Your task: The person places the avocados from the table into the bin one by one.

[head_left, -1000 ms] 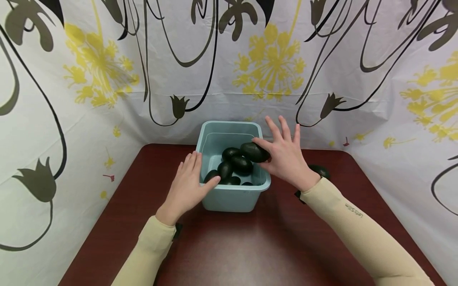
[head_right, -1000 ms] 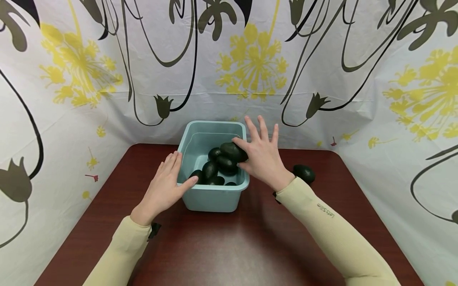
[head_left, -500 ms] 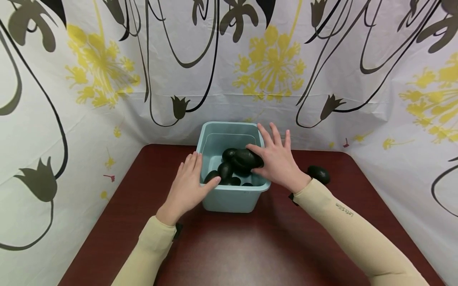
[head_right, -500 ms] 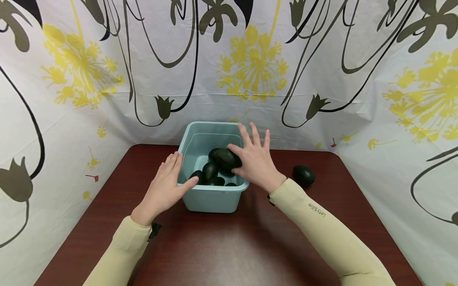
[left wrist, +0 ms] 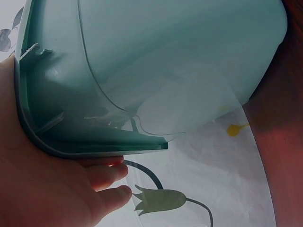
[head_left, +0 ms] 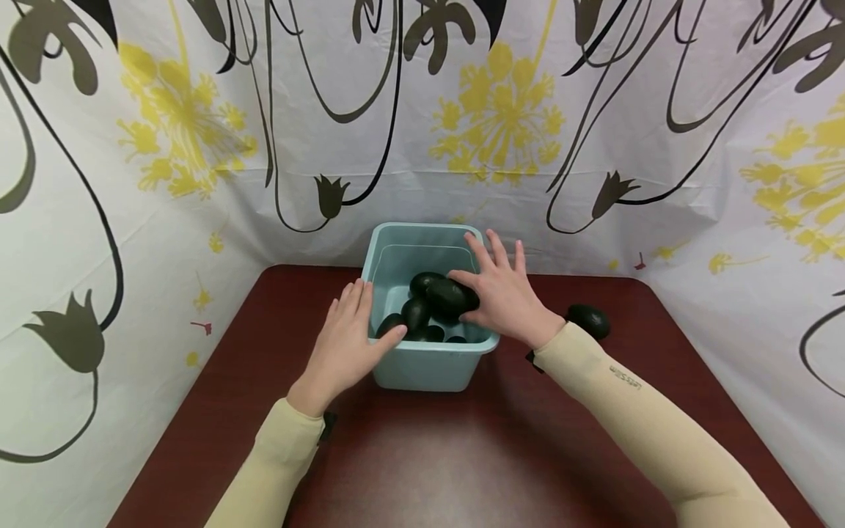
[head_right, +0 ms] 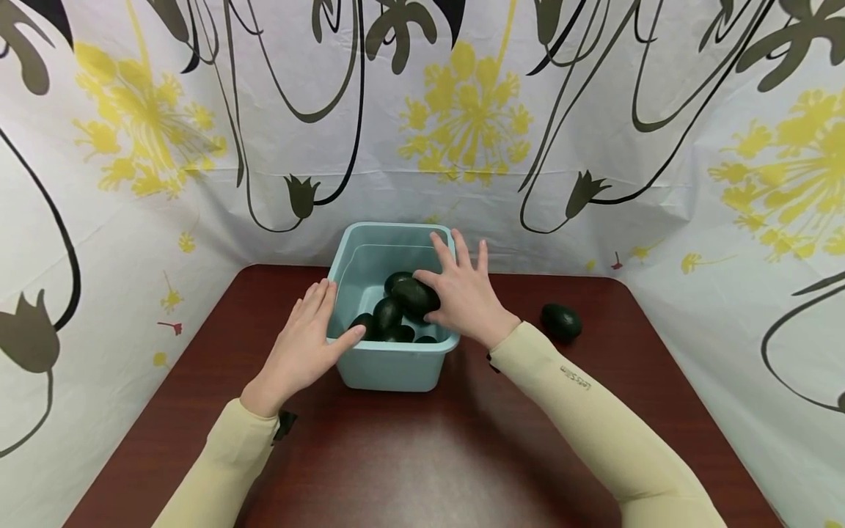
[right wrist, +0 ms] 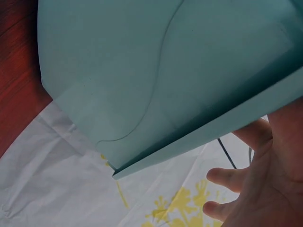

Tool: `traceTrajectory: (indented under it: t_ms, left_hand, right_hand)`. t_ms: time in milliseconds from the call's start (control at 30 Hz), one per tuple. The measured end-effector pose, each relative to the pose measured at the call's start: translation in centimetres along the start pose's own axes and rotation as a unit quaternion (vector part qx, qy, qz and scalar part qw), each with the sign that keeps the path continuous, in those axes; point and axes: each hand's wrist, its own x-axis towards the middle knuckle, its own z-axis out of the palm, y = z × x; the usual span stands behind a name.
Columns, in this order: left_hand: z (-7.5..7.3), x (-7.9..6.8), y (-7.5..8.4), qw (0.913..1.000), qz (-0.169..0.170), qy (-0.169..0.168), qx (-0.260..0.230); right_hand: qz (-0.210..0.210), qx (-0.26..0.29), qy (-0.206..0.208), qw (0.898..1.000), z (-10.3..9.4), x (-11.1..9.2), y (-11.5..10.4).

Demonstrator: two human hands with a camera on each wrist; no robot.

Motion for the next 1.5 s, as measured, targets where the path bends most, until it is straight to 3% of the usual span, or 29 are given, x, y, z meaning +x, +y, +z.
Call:
traceTrajectory:
  t_ms: [600, 967, 1500]
  left_hand:
    - [0.0, 0.0, 0.0, 1.0000, 0.001, 0.000, -0.002]
    - [0.1, 0.1, -0.2, 1.0000, 0.004, 0.004, -0.002]
    - [0.2, 0.1, -0.3, 0.9999, 0.005, 0.009, -0.001]
  right_hand:
    - [0.054, 0.046, -0.070, 0.995, 1.5, 2.7, 1.5]
    - [0.037, 0.023, -0.051, 0.998, 1.7, 3.4, 1.7]
    - [0.035, 0.018, -0.055, 0.998, 1.7, 3.3, 1.3]
